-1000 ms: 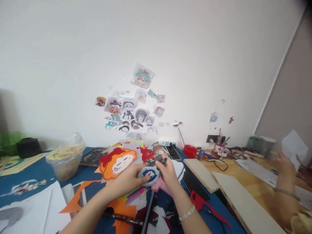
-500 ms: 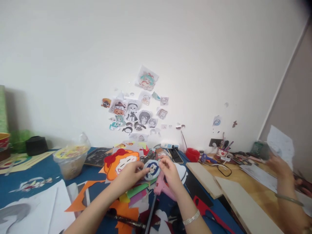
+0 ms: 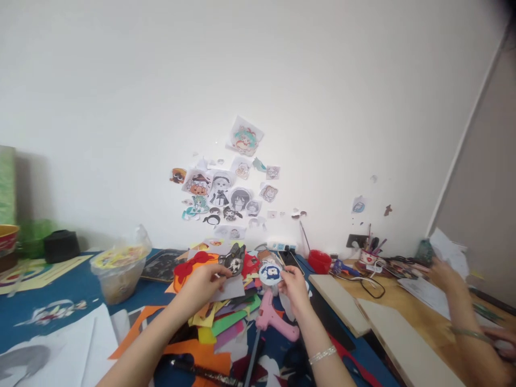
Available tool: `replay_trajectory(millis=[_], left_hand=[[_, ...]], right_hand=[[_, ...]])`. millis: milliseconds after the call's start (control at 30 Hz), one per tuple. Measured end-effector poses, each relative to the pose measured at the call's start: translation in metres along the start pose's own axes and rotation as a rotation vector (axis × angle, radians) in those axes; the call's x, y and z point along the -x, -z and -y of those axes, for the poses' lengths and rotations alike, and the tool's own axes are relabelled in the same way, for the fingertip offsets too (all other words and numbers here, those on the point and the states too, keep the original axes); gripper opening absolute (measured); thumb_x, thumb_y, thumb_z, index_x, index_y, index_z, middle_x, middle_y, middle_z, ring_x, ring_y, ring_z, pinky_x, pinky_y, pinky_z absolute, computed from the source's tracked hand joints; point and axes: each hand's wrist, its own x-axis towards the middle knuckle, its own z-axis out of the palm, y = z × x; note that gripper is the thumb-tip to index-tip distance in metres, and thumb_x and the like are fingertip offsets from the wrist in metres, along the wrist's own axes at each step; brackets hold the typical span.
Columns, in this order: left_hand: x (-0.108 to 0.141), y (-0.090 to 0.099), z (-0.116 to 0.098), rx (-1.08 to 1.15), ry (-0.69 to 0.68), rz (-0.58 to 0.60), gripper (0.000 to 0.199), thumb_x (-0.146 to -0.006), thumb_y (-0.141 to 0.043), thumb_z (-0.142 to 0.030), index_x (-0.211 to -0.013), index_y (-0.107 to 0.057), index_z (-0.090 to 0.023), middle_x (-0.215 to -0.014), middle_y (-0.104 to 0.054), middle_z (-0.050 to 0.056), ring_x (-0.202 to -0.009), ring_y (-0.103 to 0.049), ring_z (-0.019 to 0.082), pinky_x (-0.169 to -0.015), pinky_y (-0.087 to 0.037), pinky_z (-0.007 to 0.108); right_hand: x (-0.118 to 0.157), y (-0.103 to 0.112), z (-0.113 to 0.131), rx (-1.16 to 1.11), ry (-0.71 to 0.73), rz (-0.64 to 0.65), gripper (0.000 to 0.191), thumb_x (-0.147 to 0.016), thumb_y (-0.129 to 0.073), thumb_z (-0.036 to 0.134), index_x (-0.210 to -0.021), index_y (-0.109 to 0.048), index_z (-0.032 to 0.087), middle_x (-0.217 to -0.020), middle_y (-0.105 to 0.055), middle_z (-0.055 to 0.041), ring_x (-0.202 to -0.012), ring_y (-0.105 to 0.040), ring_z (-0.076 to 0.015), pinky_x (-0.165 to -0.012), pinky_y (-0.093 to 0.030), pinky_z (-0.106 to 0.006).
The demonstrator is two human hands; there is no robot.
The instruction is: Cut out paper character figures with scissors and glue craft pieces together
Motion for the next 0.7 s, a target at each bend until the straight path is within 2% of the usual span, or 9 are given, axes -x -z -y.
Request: replay_trajectory(millis=[133,267,433,567,633,700], left_hand=[[-0.001,0.006,0.003,-0.006,0.047,-0.003,0.023,-0.067,-0.041,-0.025,-0.076,-0.061,-0.017,-0.058,-0.062,0.003,-0.061,-0.06,0.02,-0.054,-0.041,0.027],[-0.003,0.006,0.007,0.04,0.074,-0.002,0.017,-0.063,-0.04,-0.02,-0.069,-0.056,-0.018,-0.056,-0.061,0.001,-0.056,-0.059,0.019,-0.051,-0.039,0.026],[-0.002,0.006,0.001,0.033,0.089,0.001,0.017,-0.063,-0.038,-0.018,-0.069,-0.054,-0.018,-0.055,-0.061,0.001,-0.052,-0.056,0.017,-0.047,-0.037,0.024],[0.0,0.007,-0.004,-0.019,0.11,0.016,0.017,-0.065,-0.038,-0.02,-0.07,-0.054,-0.019,-0.054,-0.061,0.0,-0.048,-0.053,0.016,-0.044,-0.035,0.023],[-0.001,0.005,-0.003,-0.034,0.07,0.021,0.017,-0.065,-0.038,-0.019,-0.07,-0.054,-0.019,-0.055,-0.061,0.0,-0.053,-0.056,0.016,-0.048,-0.037,0.023],[0.0,0.001,-0.002,-0.036,0.018,0.031,0.016,-0.065,-0.038,-0.018,-0.069,-0.054,-0.02,-0.056,-0.061,-0.001,-0.057,-0.057,0.017,-0.052,-0.039,0.024]], right_hand=[[-0.013,0.001,-0.001,0.075,0.033,0.0,0.023,-0.058,-0.054,0.017,-0.079,-0.043,0.021,-0.047,-0.052,0.0071,-0.042,-0.054,-0.0133,-0.041,-0.043,-0.023],[-0.031,-0.006,0.001,0.158,0.074,0.008,0.018,-0.058,-0.05,0.016,-0.075,-0.045,0.021,-0.049,-0.053,0.0063,-0.045,-0.057,-0.0151,-0.044,-0.045,-0.025],[-0.044,-0.011,0.007,0.288,0.116,0.105,0.015,-0.053,-0.055,0.012,-0.066,-0.055,0.018,-0.055,-0.058,0.0022,-0.052,-0.058,-0.017,-0.051,-0.045,-0.028],[-0.043,-0.006,0.027,0.388,0.224,0.149,0.011,-0.051,-0.06,0.009,-0.055,-0.06,0.019,-0.062,-0.06,-0.0005,-0.069,-0.057,-0.0195,-0.064,-0.043,-0.029],[-0.037,-0.007,0.043,0.406,0.277,0.175,0.008,-0.058,-0.058,0.015,-0.063,-0.063,0.02,-0.073,-0.062,-0.002,-0.076,-0.056,-0.0193,-0.068,-0.042,-0.028],[-0.026,-0.013,0.059,0.417,0.302,0.263,0.011,-0.065,-0.058,0.022,-0.072,-0.066,0.02,-0.079,-0.063,-0.0028,-0.077,-0.056,-0.0187,-0.067,-0.042,-0.027]])
